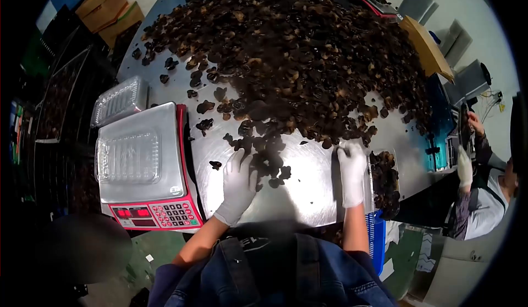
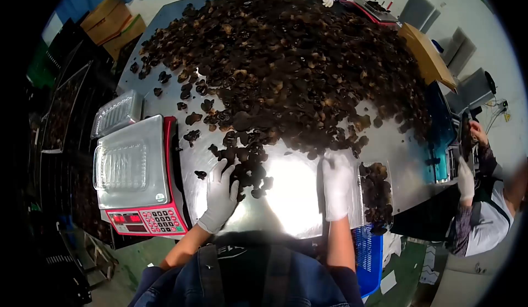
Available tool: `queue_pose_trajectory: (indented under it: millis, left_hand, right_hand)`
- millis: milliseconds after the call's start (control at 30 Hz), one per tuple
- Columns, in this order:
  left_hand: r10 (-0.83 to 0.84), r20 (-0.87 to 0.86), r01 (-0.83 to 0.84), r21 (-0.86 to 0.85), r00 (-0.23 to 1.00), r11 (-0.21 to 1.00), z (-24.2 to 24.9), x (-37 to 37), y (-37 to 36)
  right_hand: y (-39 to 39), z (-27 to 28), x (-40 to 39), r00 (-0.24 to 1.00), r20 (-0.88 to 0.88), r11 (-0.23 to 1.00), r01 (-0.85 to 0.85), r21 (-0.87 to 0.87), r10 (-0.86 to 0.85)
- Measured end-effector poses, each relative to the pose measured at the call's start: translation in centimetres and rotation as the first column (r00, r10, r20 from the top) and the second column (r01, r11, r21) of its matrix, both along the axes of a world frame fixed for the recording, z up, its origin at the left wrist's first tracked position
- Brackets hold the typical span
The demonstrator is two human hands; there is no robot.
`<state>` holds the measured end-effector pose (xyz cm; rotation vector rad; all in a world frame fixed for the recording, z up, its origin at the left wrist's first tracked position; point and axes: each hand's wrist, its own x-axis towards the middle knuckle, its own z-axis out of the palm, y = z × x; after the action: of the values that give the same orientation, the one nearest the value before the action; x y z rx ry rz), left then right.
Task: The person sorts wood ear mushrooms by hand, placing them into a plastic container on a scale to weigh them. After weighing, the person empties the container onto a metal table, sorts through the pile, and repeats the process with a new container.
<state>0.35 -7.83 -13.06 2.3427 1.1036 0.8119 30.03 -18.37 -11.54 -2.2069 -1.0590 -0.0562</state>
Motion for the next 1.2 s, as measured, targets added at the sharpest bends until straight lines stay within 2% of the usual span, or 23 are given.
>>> queue_pose_trajectory:
  millis: [67, 133, 200, 300, 333, 400, 500, 567, 600, 633, 667, 700, 733, 767, 800, 833, 867, 933, 967, 1000, 1067, 1133, 1200]
  left_hand:
    - [0.017, -0.008, -0.017, -0.001, 1.0, 1.0, -0.1, 0.0, -0.2]
    - [0.007, -0.102, 0.001, 0.079, 0.995, 0.997, 0.4, 0.3, -0.3]
    - [0.011, -0.147, 0.001, 0.079, 0.989, 0.997, 0.2, 0.3, -0.4]
    - [0.017, -0.056, -0.01, 0.12, 0.998, 0.993, 0.7, 0.0, -0.3]
    - [0.024, -0.06, -0.017, 0.123, 0.998, 0.992, 0.7, -0.3, -0.3]
    - [0.066, 0.174, -0.06, -0.04, 0.983, 0.997, 0.7, -0.8, -0.2]
    - [0.149, 0.317, -0.13, -0.079, 0.937, 0.988, 2.1, -0.9, 0.2]
    - [0.176, 0.388, -0.155, -0.084, 0.905, 0.984, 2.2, -0.6, 1.0]
    - [0.18, 0.387, -0.159, -0.086, 0.904, 0.984, 2.4, 0.0, 1.6]
    - [0.169, 0.299, -0.145, -0.099, 0.939, 0.984, 2.7, 0.8, 2.2]
    - [0.15, 0.208, -0.128, -0.115, 0.967, 0.985, 2.9, 1.6, 2.6]
    - [0.134, 0.15, -0.118, -0.108, 0.98, 0.987, 2.0, 2.5, 2.9]
    - [0.13, 0.153, -0.114, -0.11, 0.98, 0.987, 2.1, 3.0, 2.7]
    - [0.101, 0.033, -0.099, -0.04, 0.994, 0.994, 2.2, 3.2, 2.4]
    - [0.078, -0.091, -0.076, 0.031, 0.993, 0.997, 2.3, 3.3, 2.2]
    - [0.039, -0.116, -0.038, 0.014, 0.992, 0.999, 1.5, 2.9, 2.0]
    - [0.036, -0.116, -0.035, 0.017, 0.993, 0.999, 1.5, 2.1, 1.8]
    - [0.072, 0.006, -0.072, 0.017, 0.997, 0.997, 1.6, 0.9, 1.3]
    - [0.126, -0.006, -0.125, 0.099, 0.992, 0.987, 2.1, 0.1, 0.5]
    - [0.128, -0.018, -0.126, 0.095, 0.992, 0.987, 2.0, -0.7, -0.2]
    - [0.047, 0.142, -0.066, 0.13, 0.989, 0.989, 1.9, -1.5, -1.1]
    - [0.035, 0.12, -0.049, 0.116, 0.992, 0.992, 1.3, -1.5, -2.2]
    - [-0.021, 0.109, 0.029, -0.073, 0.994, 0.997, 0.2, -1.4, -3.2]
  right_hand:
    - [0.2, 2.3, -4.1, 0.997, -0.081, 0.994, 0.001, 0.108, 0.008]
    - [1.5, 2.5, -5.7, 0.979, 0.131, 0.984, -0.167, 0.062, 0.158]
    - [4.1, 2.0, -6.2, 0.905, 0.206, 0.916, -0.395, 0.073, 0.374]
    - [6.0, -0.6, -5.7, 0.847, 0.393, 0.933, -0.314, -0.175, 0.359]
    - [5.5, -0.5, -5.1, 0.852, 0.341, 0.907, -0.308, -0.288, 0.397]
    - [2.2, 1.5, -4.9, 0.784, 0.36, 0.86, -0.429, -0.277, 0.507]
    - [-7.1, 6.6, -4.9, 0.745, 0.299, 0.793, -0.489, -0.363, 0.597]
    - [-13.3, 9.5, -4.3, 0.805, 0.142, 0.743, -0.443, -0.501, 0.576]
    - [-16.7, 9.0, -3.0, 0.795, 0.141, 0.651, -0.364, -0.666, 0.59]
    - [-18.1, 9.7, -2.9, 0.869, 0.064, 0.404, -0.162, -0.9, 0.49]
    - [-18.3, 8.7, -3.0, 0.872, 0.062, 0.4, -0.159, -0.902, 0.486]
    - [-18.0, 6.6, -3.1, 0.926, 0.132, 0.741, -0.192, -0.644, 0.354]
    - [-17.6, 5.2, -3.3, 0.969, 0.139, 0.95, -0.161, -0.269, 0.204]
    - [-15.9, 5.1, -4.3, 0.983, 0.098, 0.946, -0.117, -0.302, 0.153]
    - [-14.3, 3.6, -5.5, 0.967, 0.21, 0.979, -0.107, -0.172, 0.142]
    - [-12.9, 2.9, -6.8, 0.953, 0.266, 0.976, -0.096, -0.194, 0.147]
    - [-12.2, 1.2, -7.3, 0.944, 0.272, 0.966, -0.129, -0.225, 0.19]
    - [-11.3, -0.9, -7.7, 0.945, 0.314, 0.965, -0.002, -0.262, 0.088]
    - [-11.0, -1.0, -7.7, 0.97, 0.242, 0.971, 0.027, -0.236, 0.032]
    - [-10.7, -0.9, -7.6, 0.954, 0.298, 0.988, 0.012, -0.152, 0.035]
    - [-8.9, 1.7, -8.1, 0.98, 0.106, 0.977, -0.155, -0.15, 0.171]
    - [-6.1, 1.3, -10.0, 0.972, -0.034, 0.973, -0.231, -0.01, 0.231]
    - [-2.4, 2.3, -12.3, 0.932, -0.119, 0.938, -0.346, -0.002, 0.344]
